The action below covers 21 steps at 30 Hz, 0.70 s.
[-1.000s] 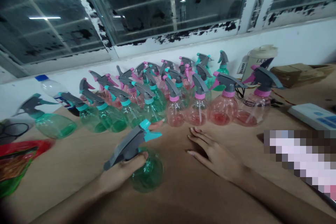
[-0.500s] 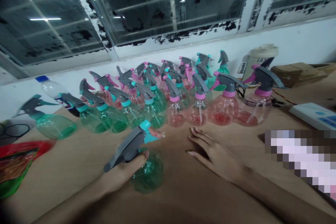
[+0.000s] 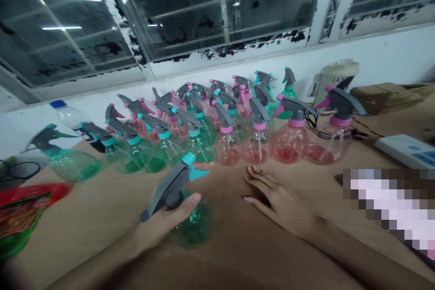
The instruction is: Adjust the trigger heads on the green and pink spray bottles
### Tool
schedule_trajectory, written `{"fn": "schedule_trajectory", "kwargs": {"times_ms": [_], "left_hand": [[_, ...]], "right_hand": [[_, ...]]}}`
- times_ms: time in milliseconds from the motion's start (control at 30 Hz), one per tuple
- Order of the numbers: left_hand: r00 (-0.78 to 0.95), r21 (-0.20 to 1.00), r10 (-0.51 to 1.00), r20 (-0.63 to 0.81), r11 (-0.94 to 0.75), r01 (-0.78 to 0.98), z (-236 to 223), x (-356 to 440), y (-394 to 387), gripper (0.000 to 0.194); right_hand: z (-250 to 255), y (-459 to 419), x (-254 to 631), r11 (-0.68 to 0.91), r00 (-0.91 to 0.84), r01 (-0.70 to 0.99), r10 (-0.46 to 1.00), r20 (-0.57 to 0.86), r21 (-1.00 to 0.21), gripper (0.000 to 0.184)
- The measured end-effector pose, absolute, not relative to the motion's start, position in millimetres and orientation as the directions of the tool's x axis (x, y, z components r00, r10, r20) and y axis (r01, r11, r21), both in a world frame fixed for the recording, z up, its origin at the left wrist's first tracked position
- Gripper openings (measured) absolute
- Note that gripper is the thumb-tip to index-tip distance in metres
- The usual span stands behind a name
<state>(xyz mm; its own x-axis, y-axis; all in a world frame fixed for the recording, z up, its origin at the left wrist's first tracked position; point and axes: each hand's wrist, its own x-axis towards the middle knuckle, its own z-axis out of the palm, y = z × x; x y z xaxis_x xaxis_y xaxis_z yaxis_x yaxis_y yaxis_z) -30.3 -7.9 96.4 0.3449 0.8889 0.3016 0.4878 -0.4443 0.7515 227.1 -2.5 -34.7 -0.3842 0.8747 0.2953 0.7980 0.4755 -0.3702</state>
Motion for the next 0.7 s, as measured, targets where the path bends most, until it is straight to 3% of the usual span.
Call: {"fn": "schedule_trajectory", "kwargs": {"times_ms": [200, 433, 600, 700], "left_hand": [[0.286, 0.770, 0.853, 0.436, -0.518, 0.372, 87, -28, -10, 0.045], [0.231, 0.666, 0.855, 0.464, -0.509, 0.546, 79, -31, -16, 0.027], [0.301, 0.632, 0.854, 0.424, -0.517, 0.577, 64, -49, -24, 0.029], [0.374, 0.584, 0.843, 0.387, -0.538, 0.608, 67, -63, -31, 0.021]], "right_hand": [[-32, -3, 227, 0.468, -0.384, 0.801, 0.880, 0.281, -0.373, 0.055], [-32, -3, 226, 0.465, -0.381, 0.802, 0.882, 0.278, -0.375, 0.055], [-33, -4, 226, 0.464, -0.376, 0.808, 0.881, 0.288, -0.364, 0.055], [-35, -4, 227, 0.467, -0.369, 0.805, 0.877, 0.308, -0.365, 0.054]]}}
